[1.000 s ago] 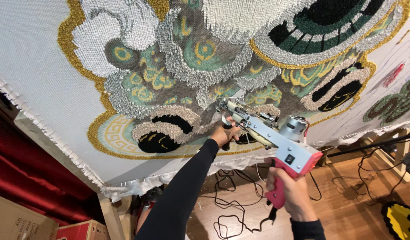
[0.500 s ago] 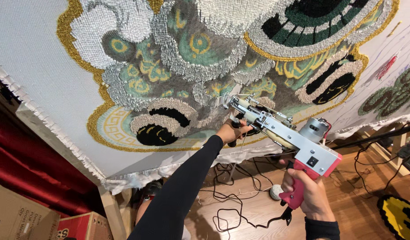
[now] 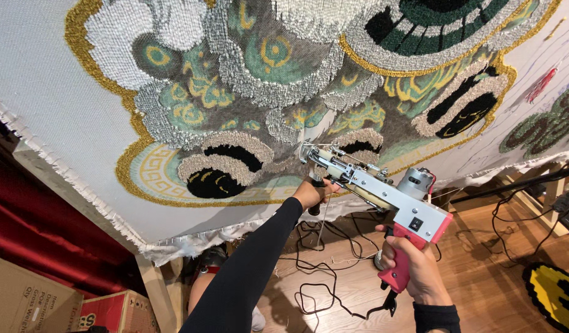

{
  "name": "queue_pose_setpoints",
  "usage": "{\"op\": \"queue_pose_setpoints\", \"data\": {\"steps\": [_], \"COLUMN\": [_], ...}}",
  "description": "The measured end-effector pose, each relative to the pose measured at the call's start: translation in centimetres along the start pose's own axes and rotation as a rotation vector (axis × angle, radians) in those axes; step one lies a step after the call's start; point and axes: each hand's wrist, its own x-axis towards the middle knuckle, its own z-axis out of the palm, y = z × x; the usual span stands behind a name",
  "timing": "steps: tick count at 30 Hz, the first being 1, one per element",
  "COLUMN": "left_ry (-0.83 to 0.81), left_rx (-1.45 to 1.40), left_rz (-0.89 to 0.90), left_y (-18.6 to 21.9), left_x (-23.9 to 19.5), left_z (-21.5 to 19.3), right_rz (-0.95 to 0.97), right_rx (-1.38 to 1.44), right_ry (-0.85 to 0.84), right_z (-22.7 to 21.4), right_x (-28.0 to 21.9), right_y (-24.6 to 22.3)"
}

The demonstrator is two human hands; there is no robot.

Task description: The person uses a handheld tufting gun to apply yarn to a large canvas stretched on a frame. They guide the tool along a pre-drawn design, filling in sections with light-colored yarn. The person occasionally pauses to manually adjust the yarn or the canvas surface.

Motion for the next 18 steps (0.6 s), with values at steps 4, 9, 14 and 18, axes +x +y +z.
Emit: {"op": "queue_pose_setpoints", "data": {"steps": [4, 9, 14, 18], "left_ry": [0.001, -0.013, 0.001, 0.03], "left_rx": [0.053, -0.026, -0.038, -0.004], "left_rz": [-0.003, 0.003, -0.018, -0.037], "left_y": [-0.4, -0.9, -1.0, -0.4], "left_x": [0.4, 1.5, 2.2, 2.3], "left_z": [-0.5, -1.2, -1.8, -2.7], "right_rz": [0.008, 0.022, 0.023, 0.016], "right_rx": [-0.018, -0.011, 0.001, -0.056], "right_ry": [0.013, 0.015, 0.019, 0.039], "right_z": [0.4, 1.1, 1.6, 2.6], "right_x": [0.4, 1.3, 2.0, 2.8], "right_y": [-0.1, -0.2, -0.1, 0.1]}}
